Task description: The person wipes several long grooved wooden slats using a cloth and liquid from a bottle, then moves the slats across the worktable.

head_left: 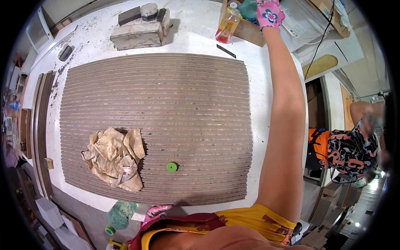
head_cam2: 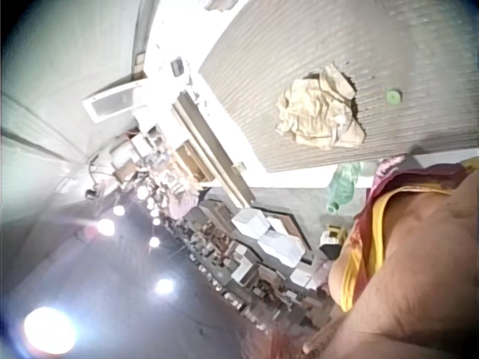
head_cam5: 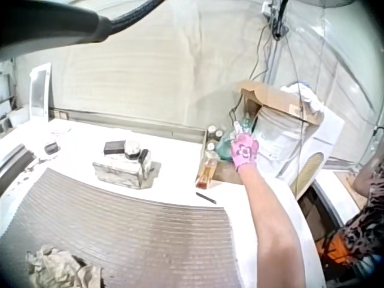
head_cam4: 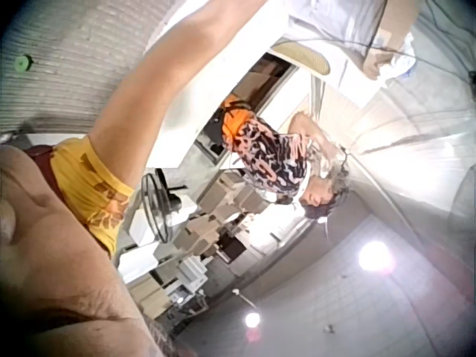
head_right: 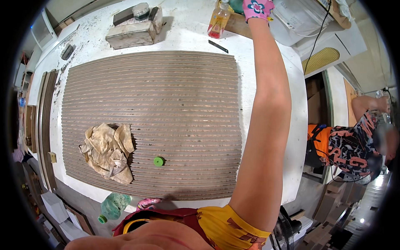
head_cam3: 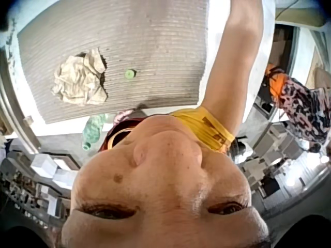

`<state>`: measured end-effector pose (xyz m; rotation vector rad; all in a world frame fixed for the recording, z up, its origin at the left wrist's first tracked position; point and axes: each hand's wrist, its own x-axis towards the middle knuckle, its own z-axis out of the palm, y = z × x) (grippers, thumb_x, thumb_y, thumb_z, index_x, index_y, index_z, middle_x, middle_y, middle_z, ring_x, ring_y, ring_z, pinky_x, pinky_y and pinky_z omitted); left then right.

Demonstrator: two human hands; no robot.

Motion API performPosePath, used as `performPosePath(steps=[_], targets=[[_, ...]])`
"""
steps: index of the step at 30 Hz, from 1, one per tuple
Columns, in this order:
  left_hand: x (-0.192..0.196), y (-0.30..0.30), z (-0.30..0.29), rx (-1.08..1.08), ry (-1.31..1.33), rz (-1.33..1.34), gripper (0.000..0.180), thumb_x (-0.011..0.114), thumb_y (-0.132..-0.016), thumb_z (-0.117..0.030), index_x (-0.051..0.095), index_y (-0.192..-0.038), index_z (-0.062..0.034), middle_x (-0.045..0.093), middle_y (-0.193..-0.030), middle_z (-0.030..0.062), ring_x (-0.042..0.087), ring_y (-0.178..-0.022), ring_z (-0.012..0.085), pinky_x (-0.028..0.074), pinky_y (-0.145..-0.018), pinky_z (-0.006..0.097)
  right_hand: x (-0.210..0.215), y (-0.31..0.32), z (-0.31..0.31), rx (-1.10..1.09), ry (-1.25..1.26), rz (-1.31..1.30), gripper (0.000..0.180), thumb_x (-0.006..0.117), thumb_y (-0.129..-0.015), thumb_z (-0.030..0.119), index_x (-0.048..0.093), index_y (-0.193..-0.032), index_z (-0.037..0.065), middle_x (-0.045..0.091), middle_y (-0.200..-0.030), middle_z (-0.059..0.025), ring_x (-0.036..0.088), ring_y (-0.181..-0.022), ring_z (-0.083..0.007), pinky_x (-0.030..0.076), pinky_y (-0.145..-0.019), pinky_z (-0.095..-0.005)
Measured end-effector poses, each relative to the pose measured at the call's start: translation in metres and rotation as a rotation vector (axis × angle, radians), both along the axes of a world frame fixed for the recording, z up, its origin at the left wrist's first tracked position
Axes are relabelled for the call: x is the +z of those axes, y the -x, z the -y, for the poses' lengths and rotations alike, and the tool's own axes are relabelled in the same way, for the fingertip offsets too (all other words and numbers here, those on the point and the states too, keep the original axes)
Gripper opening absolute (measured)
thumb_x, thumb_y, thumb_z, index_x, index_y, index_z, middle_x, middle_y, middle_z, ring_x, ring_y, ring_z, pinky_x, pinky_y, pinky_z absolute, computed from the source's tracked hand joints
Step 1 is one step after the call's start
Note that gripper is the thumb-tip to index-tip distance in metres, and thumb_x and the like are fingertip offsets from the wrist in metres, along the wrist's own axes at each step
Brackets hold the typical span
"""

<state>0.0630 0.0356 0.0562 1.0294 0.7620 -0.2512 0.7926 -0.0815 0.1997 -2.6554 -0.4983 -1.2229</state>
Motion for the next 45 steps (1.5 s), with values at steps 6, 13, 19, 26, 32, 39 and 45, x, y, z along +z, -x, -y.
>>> performPosePath(steps=[6, 13, 19, 26, 32, 39, 45], targets=[[0.010, 0.018, -0.002, 0.030, 0.016, -0.032, 0.052, 0.060, -0.085, -0.015, 0.041, -0.131, -0.0004, 0.052, -0.124, 0.0123, 0.047, -0.116, 0.0208, 0.032, -0.101, 0.034, -0.047, -0.083, -0.010, 0.245, -0.105, 0.096, 0.035, 0.042, -0.086, 0.023, 0.054, -0.115, 0.008, 0.060, -0.104, -0.0145, 0.058, -0.089, -0.0262, 0.044, -0.081, -0.0346], [-0.006, -0.003, 0.010, 0.084, 0.030, -0.043, 0.051, 0.059, -0.085, -0.015, 0.041, -0.131, -0.0006, 0.052, -0.124, 0.0122, 0.047, -0.117, 0.0207, 0.031, -0.101, 0.033, -0.070, -0.112, -0.017, -0.075, 0.036, -0.107, 0.033, 0.046, -0.084, 0.021, 0.057, -0.112, 0.008, 0.061, -0.102, -0.0151, 0.059, -0.093, -0.0283, 0.046, -0.081, -0.0382], [-0.031, -0.035, 0.023, 0.029, 0.057, 0.058, 0.050, 0.058, -0.085, -0.014, 0.041, -0.131, -0.0008, 0.052, -0.124, 0.0121, 0.047, -0.117, 0.0206, 0.031, -0.101, 0.033, -0.075, -0.059, 0.020, -0.092, 0.041, -0.213, 0.058, 0.044, -0.085, 0.028, 0.027, -0.139, 0.017, 0.049, -0.120, -0.0221, 0.054, -0.106, -0.0365, 0.046, -0.085, -0.0467], [-0.028, -0.033, 0.033, 0.020, 0.023, 0.157, 0.050, 0.057, -0.086, -0.013, 0.041, -0.131, -0.0009, 0.052, -0.124, 0.0119, 0.047, -0.118, 0.0204, 0.031, -0.101, 0.032, -0.140, 0.071, 0.042, 0.244, -0.064, -0.296, 0.058, 0.049, -0.085, 0.022, 0.028, -0.139, 0.015, 0.046, -0.125, -0.0205, 0.048, -0.114, -0.0351, 0.041, -0.092, -0.0457], [-0.003, -0.009, 0.045, -0.026, -0.017, 0.232, 0.049, 0.057, -0.086, -0.012, 0.041, -0.131, -0.0011, 0.052, -0.125, 0.0118, 0.046, -0.118, 0.0203, 0.031, -0.101, 0.032, -0.127, 0.231, 0.137, 0.552, -0.351, -0.626, 0.054, 0.051, -0.087, 0.019, 0.034, -0.137, 0.011, 0.040, -0.135, -0.0160, 0.040, -0.124, -0.0287, 0.035, -0.102, -0.0376], [0.017, 0.019, 0.060, 0.093, -0.083, 0.205, 0.047, 0.054, -0.088, -0.014, 0.041, -0.131, -0.0003, 0.052, -0.125, 0.0115, 0.051, -0.110, 0.0182, 0.038, -0.096, 0.028, -0.039, 0.346, 0.138, 1.308, -1.903, -1.795, 0.074, 0.016, -0.089, 0.063, 0.023, -0.142, 0.012, 0.025, -0.144, -0.0200, 0.031, -0.128, -0.0362, 0.034, -0.097, -0.0480], [0.032, 0.074, 0.040, 0.091, -0.383, 0.011, 0.027, 0.050, -0.089, -0.007, 0.059, -0.113, -0.0022, 0.059, -0.113, 0.0061, 0.053, -0.106, 0.0151, 0.039, -0.093, 0.026, -0.034, 0.422, 0.121, 1.448, -1.998, -1.803, 0.075, 0.029, -0.088, 0.060, 0.019, -0.142, 0.009, 0.013, -0.146, -0.0242, 0.021, -0.132, -0.0418, 0.032, -0.099, -0.0518]])
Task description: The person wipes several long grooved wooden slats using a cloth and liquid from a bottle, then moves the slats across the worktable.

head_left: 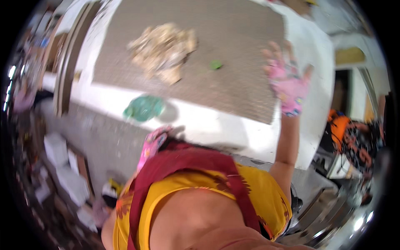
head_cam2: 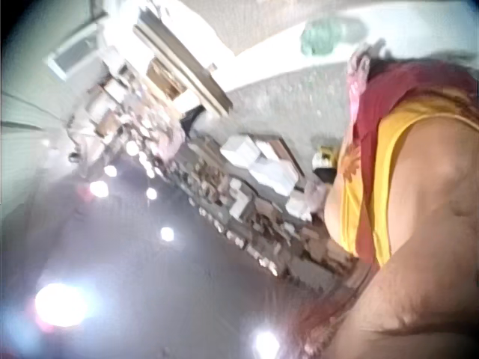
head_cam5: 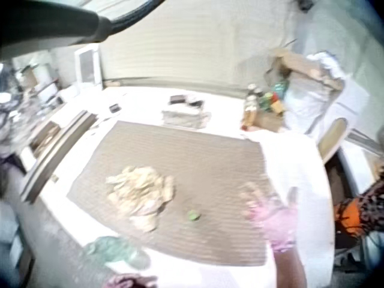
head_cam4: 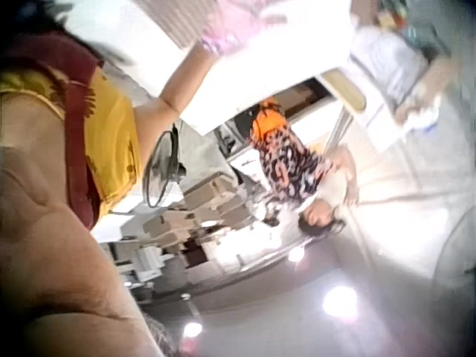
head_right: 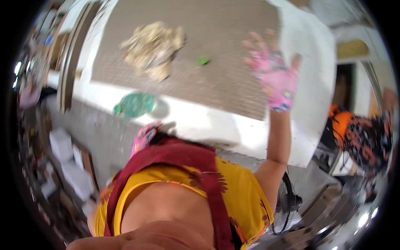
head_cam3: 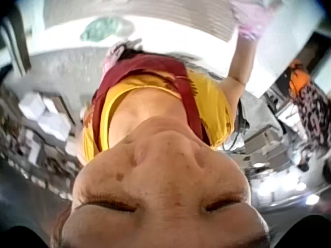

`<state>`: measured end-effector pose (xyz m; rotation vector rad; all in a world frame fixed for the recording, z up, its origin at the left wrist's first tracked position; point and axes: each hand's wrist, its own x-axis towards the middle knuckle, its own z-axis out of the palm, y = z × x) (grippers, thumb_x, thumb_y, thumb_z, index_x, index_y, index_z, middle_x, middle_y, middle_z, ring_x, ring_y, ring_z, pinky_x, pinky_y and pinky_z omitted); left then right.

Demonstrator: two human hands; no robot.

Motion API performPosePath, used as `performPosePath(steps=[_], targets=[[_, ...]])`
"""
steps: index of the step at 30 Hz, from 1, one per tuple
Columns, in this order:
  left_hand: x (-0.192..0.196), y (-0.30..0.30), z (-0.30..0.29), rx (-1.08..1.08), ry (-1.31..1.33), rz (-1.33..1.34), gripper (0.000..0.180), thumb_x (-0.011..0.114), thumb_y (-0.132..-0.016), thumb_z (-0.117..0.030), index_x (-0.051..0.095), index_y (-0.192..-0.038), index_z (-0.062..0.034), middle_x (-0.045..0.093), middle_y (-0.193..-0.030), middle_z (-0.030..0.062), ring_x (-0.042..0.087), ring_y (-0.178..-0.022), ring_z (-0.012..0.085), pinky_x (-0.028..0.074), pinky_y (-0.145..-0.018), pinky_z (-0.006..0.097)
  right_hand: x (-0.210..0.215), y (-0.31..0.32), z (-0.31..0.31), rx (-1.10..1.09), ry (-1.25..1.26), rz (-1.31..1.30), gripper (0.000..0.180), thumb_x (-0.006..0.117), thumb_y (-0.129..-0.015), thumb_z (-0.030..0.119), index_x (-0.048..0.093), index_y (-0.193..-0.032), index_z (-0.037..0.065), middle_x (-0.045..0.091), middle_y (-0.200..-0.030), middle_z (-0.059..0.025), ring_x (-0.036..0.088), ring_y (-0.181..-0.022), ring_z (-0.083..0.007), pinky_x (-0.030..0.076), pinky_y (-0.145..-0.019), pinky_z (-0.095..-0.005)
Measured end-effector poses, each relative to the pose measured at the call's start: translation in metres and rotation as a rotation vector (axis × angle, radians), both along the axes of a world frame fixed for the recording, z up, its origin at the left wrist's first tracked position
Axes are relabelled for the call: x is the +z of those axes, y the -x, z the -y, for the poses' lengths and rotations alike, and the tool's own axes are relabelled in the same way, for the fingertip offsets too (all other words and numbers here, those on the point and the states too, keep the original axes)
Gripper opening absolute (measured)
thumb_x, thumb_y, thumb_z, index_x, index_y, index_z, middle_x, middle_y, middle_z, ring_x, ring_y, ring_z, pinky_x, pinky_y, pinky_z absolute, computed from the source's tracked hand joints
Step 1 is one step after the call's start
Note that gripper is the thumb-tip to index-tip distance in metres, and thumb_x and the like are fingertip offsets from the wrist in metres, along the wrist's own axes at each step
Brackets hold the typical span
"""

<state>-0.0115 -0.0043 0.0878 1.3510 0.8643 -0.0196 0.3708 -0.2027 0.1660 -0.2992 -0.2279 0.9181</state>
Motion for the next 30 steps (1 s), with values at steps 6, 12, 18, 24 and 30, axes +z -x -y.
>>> performPosePath(steps=[6, 12, 18, 24, 30], targets=[[-0.034, 0.080, -0.071, 0.203, 0.130, 0.121, 0.021, 0.049, -0.087, -0.002, 0.062, -0.104, 0.0007, 0.063, -0.101, 0.0073, 0.057, -0.094, 0.0133, 0.043, -0.085, 0.025, -0.060, 0.106, 0.005, -0.189, 0.575, 0.381, 0.079, 0.049, -0.085, 0.049, 0.022, -0.138, -0.004, 0.030, -0.138, -0.0267, 0.039, -0.122, -0.0353, 0.038, -0.094, -0.0405], [-0.023, 0.068, -0.141, 0.139, -0.327, 0.417, 0.059, 0.065, -0.078, -0.009, 0.040, -0.131, 0.0009, 0.045, -0.131, 0.0141, 0.042, -0.122, 0.0228, 0.030, -0.104, 0.035, -0.067, 0.222, -0.090, -0.351, 1.087, 0.398, 0.064, 0.049, -0.088, 0.042, 0.038, -0.128, -0.006, 0.052, -0.120, -0.0229, 0.057, -0.098, -0.0255, 0.045, -0.079, -0.0316], [-0.009, 0.005, -0.178, -0.318, -0.429, 0.715, 0.090, 0.080, -0.062, -0.036, 0.037, -0.133, -0.0006, 0.041, -0.135, 0.0157, 0.035, -0.127, 0.0287, 0.024, -0.107, 0.039, -0.073, 0.202, -0.133, -0.670, 1.524, 0.900, 0.043, 0.053, -0.089, 0.018, 0.044, -0.129, 0.002, 0.052, -0.124, -0.0165, 0.055, -0.107, -0.0236, 0.047, -0.083, -0.0305], [-0.007, -0.037, -0.172, -0.619, -0.520, 0.742, 0.091, 0.081, -0.059, -0.037, 0.040, -0.131, -0.0007, 0.049, -0.128, 0.0135, 0.042, -0.122, 0.0291, 0.029, -0.103, 0.039, -0.096, 0.121, -0.155, -0.628, 2.090, 1.461, 0.048, 0.059, -0.084, 0.026, 0.047, -0.128, 0.012, 0.052, -0.118, -0.0177, 0.052, -0.108, -0.0299, 0.045, -0.089, -0.0408], [-0.017, -0.046, -0.155, -0.605, -0.251, 0.714, 0.059, 0.081, -0.063, -0.010, 0.055, -0.116, -0.0024, 0.047, -0.123, 0.0077, 0.046, -0.115, 0.0185, 0.040, -0.095, 0.029, -0.123, 0.090, -0.129, -0.673, 1.937, 1.457, 0.036, 0.064, -0.078, 0.023, 0.059, -0.111, 0.011, 0.055, -0.106, -0.0188, 0.054, -0.099, -0.0332, 0.045, -0.087, -0.0369]])
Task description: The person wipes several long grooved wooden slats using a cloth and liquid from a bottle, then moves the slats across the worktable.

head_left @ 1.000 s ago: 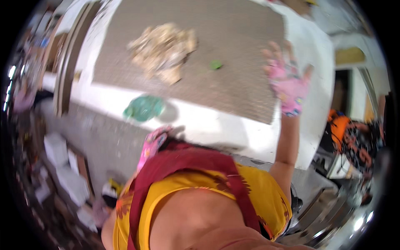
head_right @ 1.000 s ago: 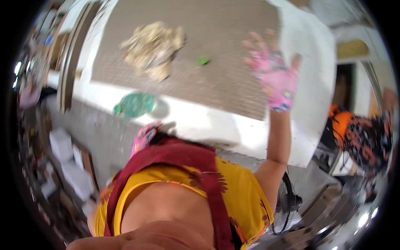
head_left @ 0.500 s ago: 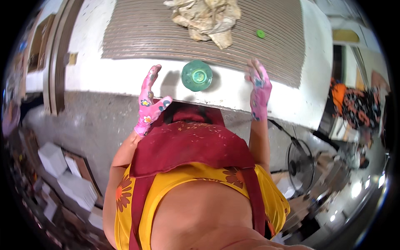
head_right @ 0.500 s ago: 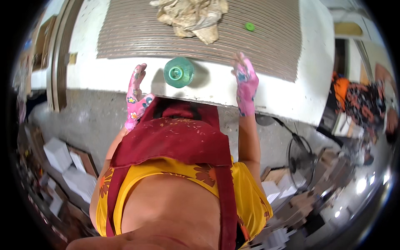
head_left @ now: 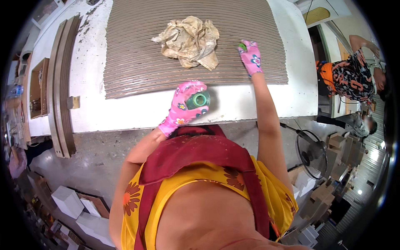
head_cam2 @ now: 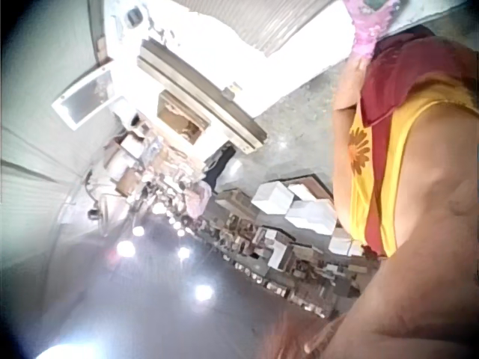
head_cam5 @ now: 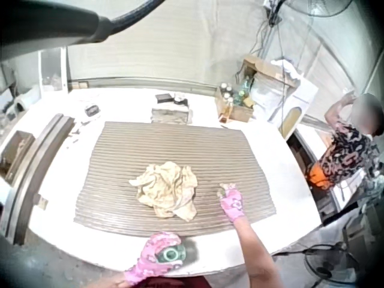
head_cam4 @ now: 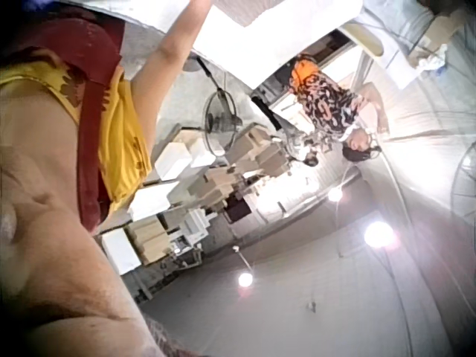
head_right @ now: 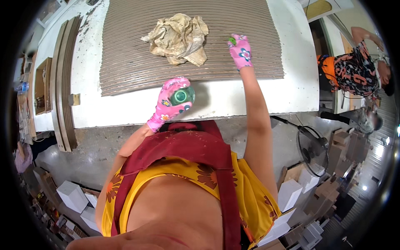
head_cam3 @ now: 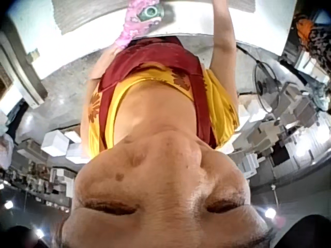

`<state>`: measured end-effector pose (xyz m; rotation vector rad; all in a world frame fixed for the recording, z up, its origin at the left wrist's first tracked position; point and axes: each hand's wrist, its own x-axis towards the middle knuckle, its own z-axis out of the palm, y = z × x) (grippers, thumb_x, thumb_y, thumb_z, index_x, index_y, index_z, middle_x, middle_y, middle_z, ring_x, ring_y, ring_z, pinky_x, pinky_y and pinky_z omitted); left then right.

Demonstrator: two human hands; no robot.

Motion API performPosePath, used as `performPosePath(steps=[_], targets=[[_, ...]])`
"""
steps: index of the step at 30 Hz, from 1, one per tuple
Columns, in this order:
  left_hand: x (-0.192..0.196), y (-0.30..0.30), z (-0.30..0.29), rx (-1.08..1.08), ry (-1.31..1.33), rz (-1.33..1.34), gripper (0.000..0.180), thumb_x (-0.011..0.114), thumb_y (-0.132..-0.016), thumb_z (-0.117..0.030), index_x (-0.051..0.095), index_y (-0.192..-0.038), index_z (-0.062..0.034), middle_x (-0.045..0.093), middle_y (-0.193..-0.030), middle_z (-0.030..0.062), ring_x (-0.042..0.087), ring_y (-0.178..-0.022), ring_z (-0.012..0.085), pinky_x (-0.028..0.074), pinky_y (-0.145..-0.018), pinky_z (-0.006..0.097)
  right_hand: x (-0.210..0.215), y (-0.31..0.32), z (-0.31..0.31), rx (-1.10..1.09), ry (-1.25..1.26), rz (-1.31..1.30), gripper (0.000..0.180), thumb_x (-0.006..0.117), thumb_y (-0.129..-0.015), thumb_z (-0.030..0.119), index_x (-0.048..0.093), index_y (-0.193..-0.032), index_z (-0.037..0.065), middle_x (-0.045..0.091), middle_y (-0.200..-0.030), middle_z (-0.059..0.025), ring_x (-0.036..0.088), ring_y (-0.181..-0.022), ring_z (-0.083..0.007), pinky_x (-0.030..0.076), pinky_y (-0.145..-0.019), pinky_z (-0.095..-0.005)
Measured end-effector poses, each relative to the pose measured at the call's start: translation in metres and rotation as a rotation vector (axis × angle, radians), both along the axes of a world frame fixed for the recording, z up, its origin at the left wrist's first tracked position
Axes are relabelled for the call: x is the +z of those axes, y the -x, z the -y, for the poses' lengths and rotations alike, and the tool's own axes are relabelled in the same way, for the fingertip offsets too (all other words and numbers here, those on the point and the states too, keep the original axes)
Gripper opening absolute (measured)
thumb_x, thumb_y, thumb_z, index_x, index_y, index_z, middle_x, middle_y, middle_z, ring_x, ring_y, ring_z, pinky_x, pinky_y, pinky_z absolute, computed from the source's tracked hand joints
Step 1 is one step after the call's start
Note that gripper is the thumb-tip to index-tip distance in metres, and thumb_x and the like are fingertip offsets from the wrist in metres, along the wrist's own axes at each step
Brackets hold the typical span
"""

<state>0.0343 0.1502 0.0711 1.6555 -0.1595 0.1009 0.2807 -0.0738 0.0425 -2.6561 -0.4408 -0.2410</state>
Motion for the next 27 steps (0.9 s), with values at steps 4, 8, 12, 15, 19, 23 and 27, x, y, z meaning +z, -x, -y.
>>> performPosePath(steps=[4, 8, 12, 15, 19, 23, 27], targets=[[-0.005, 0.001, -0.004, 0.026, 0.005, 0.037, 0.052, 0.079, -0.065, -0.009, 0.057, -0.112, -0.0011, 0.045, -0.125, 0.0088, 0.046, -0.116, 0.0197, 0.040, -0.095, 0.030, 0.026, 0.037, -0.006, 0.005, -0.370, -0.254, 0.034, 0.064, -0.080, 0.024, 0.059, -0.111, 0.011, 0.058, -0.103, -0.0152, 0.058, -0.093, -0.0270, 0.048, -0.082, -0.0335], [-0.008, 0.003, -0.005, 0.045, 0.158, -0.007, 0.050, 0.079, -0.063, -0.014, 0.061, -0.107, -0.0032, 0.048, -0.123, 0.0093, 0.045, -0.116, 0.0224, 0.033, -0.101, 0.035, 0.117, 0.139, -0.047, 0.473, -0.353, -0.397, 0.036, 0.066, -0.080, 0.023, 0.059, -0.114, 0.014, 0.059, -0.100, -0.0082, 0.058, -0.089, -0.0171, 0.049, -0.078, -0.0274], [-0.004, 0.001, 0.007, 0.031, 0.523, -0.133, 0.054, 0.080, -0.062, -0.019, 0.060, -0.109, -0.0035, 0.050, -0.122, 0.0099, 0.046, -0.115, 0.0247, 0.032, -0.103, 0.038, 0.129, 0.176, -0.058, 0.805, -0.146, -0.146, 0.037, 0.065, -0.078, 0.028, 0.057, -0.111, 0.014, 0.057, -0.108, -0.0048, 0.055, -0.091, -0.0243, 0.043, -0.083, -0.0373], [-0.016, 0.001, 0.006, 0.082, 0.240, -0.030, 0.058, 0.079, -0.062, -0.022, 0.058, -0.113, -0.0033, 0.050, -0.121, 0.0093, 0.046, -0.115, 0.0245, 0.034, -0.101, 0.036, 0.128, 0.170, -0.063, 0.924, -0.134, -0.083, 0.037, 0.063, -0.077, 0.024, 0.056, -0.111, 0.012, 0.056, -0.111, -0.0068, 0.056, -0.093, -0.0265, 0.044, -0.083, -0.0387], [-0.008, 0.001, 0.004, 0.043, 0.360, -0.064, 0.064, 0.078, -0.061, -0.025, 0.056, -0.117, -0.0024, 0.051, -0.119, 0.0101, 0.046, -0.114, 0.0252, 0.035, -0.097, 0.034, 0.148, 0.158, -0.070, 1.104, -0.173, -0.090, 0.037, 0.062, -0.072, 0.009, 0.055, -0.108, 0.007, 0.054, -0.114, -0.0100, 0.056, -0.097, -0.0307, 0.049, -0.079, -0.0380], [-0.028, -0.002, -0.003, 0.048, 0.050, -0.010, 0.064, 0.077, -0.062, -0.029, 0.056, -0.116, -0.0030, 0.051, -0.120, 0.0116, 0.048, -0.112, 0.0266, 0.038, -0.094, 0.035, 0.157, 0.150, -0.075, 1.214, -0.129, -0.142, 0.039, 0.059, -0.069, 0.002, 0.056, -0.108, 0.007, 0.052, -0.117, -0.0109, 0.054, -0.104, -0.0304, 0.048, -0.083, -0.0367], [-0.028, -0.001, -0.002, 0.062, 0.181, 0.029, 0.058, 0.077, -0.063, -0.023, 0.057, -0.114, -0.0040, 0.053, -0.117, 0.0112, 0.049, -0.111, 0.0264, 0.038, -0.093, 0.035, 0.165, 0.150, -0.077, 1.280, -0.026, -0.215, 0.042, 0.053, -0.073, 0.000, 0.053, -0.114, 0.009, 0.051, -0.119, -0.0115, 0.048, -0.112, -0.0303, 0.044, -0.089, -0.0365]])
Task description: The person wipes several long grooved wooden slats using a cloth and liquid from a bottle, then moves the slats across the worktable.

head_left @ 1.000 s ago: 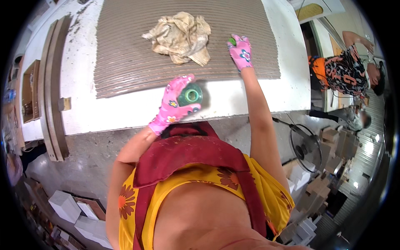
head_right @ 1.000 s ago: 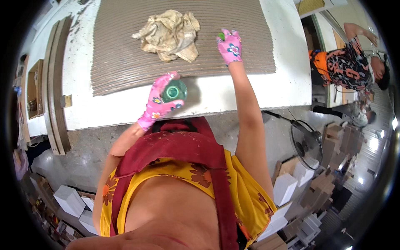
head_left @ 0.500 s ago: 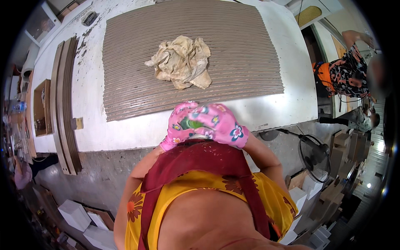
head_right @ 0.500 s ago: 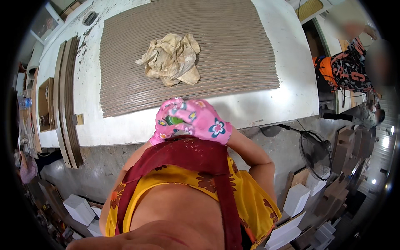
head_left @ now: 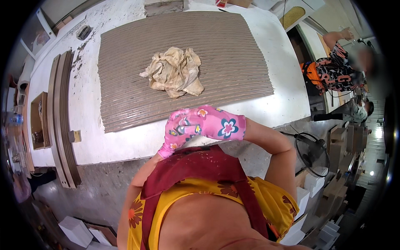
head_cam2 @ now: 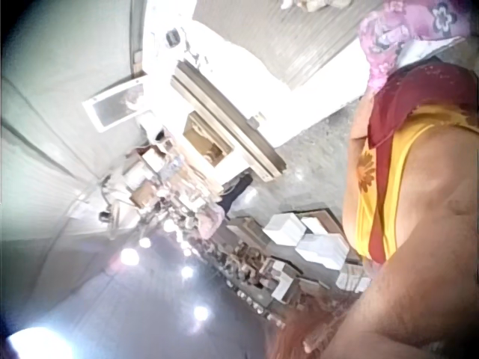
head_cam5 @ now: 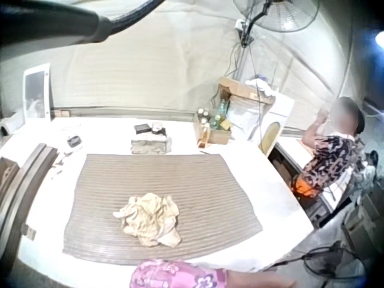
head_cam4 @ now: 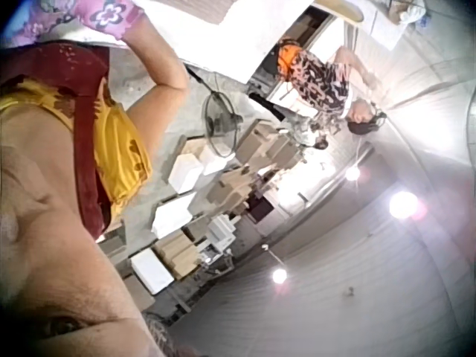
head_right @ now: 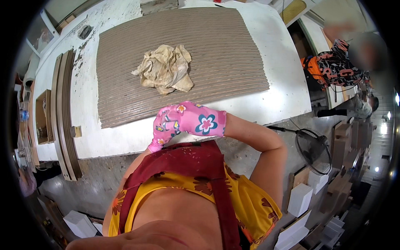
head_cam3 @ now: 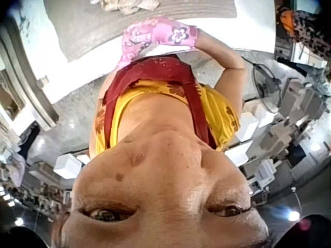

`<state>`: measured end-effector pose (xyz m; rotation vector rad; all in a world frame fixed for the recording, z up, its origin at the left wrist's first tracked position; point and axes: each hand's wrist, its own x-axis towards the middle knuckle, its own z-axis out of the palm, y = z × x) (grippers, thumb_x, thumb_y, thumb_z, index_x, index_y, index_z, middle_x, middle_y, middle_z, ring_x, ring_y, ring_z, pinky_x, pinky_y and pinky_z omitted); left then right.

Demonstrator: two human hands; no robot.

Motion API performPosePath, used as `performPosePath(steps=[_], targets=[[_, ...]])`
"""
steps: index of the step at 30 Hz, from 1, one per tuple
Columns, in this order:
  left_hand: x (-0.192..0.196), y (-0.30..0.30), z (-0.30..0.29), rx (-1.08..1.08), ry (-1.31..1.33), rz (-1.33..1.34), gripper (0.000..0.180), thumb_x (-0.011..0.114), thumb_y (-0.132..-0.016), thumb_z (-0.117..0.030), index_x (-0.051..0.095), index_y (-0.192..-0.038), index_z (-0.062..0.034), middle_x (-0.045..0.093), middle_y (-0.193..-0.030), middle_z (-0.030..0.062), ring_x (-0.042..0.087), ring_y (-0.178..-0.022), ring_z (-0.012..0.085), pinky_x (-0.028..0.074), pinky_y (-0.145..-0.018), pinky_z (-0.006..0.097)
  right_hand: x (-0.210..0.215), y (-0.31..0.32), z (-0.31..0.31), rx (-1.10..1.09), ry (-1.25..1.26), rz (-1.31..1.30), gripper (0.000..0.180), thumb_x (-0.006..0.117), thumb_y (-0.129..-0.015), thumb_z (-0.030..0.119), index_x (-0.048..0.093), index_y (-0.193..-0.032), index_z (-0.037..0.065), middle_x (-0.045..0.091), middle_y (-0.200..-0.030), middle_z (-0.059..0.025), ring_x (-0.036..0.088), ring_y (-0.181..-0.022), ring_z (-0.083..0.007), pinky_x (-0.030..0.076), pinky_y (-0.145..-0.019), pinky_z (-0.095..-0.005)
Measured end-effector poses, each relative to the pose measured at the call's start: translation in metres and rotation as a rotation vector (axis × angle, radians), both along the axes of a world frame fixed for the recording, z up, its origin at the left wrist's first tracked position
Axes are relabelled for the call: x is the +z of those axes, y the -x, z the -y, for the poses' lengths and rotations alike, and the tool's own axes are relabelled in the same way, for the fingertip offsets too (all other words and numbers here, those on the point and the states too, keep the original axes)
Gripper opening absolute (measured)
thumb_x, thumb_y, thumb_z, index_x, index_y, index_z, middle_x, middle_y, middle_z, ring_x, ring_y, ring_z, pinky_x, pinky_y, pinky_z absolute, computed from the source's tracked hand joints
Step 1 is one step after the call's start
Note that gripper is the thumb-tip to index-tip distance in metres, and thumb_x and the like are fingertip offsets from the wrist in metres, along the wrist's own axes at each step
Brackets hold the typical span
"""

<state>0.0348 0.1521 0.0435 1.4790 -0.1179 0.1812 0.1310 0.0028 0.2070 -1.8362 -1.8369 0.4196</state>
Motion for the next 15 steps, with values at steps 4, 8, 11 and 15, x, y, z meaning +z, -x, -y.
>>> performPosePath(steps=[4, 8, 11, 15], targets=[[0.001, -0.005, 0.004, 0.007, -0.013, -0.008, 0.056, 0.077, -0.063, -0.022, 0.058, -0.113, -0.0042, 0.053, -0.116, 0.0111, 0.049, -0.110, 0.0263, 0.039, -0.093, 0.036, 0.006, 0.000, -0.007, 0.051, -0.183, -0.044, 0.036, 0.052, -0.077, 0.007, 0.056, -0.112, 0.011, 0.055, -0.108, -0.0093, 0.054, -0.100, -0.0286, 0.047, -0.085, -0.0347], [-0.004, -0.005, 0.006, 0.031, -0.005, -0.046, 0.054, 0.076, -0.064, -0.021, 0.058, -0.112, -0.0043, 0.054, -0.115, 0.0109, 0.049, -0.109, 0.0263, 0.039, -0.092, 0.036, 0.007, 0.001, -0.002, -0.013, -0.128, -0.045, 0.027, 0.056, -0.074, 0.010, 0.060, -0.100, 0.009, 0.059, -0.100, -0.0100, 0.057, -0.093, -0.0287, 0.049, -0.078, -0.0343], [-0.006, -0.003, 0.007, 0.030, -0.021, -0.058, 0.052, 0.076, -0.064, -0.020, 0.058, -0.111, -0.0044, 0.054, -0.115, 0.0108, 0.050, -0.108, 0.0262, 0.039, -0.092, 0.036, 0.000, -0.002, -0.001, -0.057, -0.075, -0.019, 0.023, 0.061, -0.070, 0.012, 0.062, -0.092, 0.007, 0.062, -0.088, -0.0098, 0.060, -0.083, -0.0291, 0.049, -0.070, -0.0358], [-0.006, -0.002, 0.009, 0.026, -0.042, -0.049, 0.050, 0.076, -0.065, -0.019, 0.059, -0.110, -0.0046, 0.054, -0.113, 0.0107, 0.050, -0.107, 0.0261, 0.039, -0.092, 0.036, -0.001, 0.001, -0.002, -0.148, -0.077, 0.202, 0.023, 0.065, -0.065, 0.021, 0.064, -0.085, 0.010, 0.061, -0.076, -0.0092, 0.060, -0.070, -0.0284, 0.048, -0.063, -0.0367]])
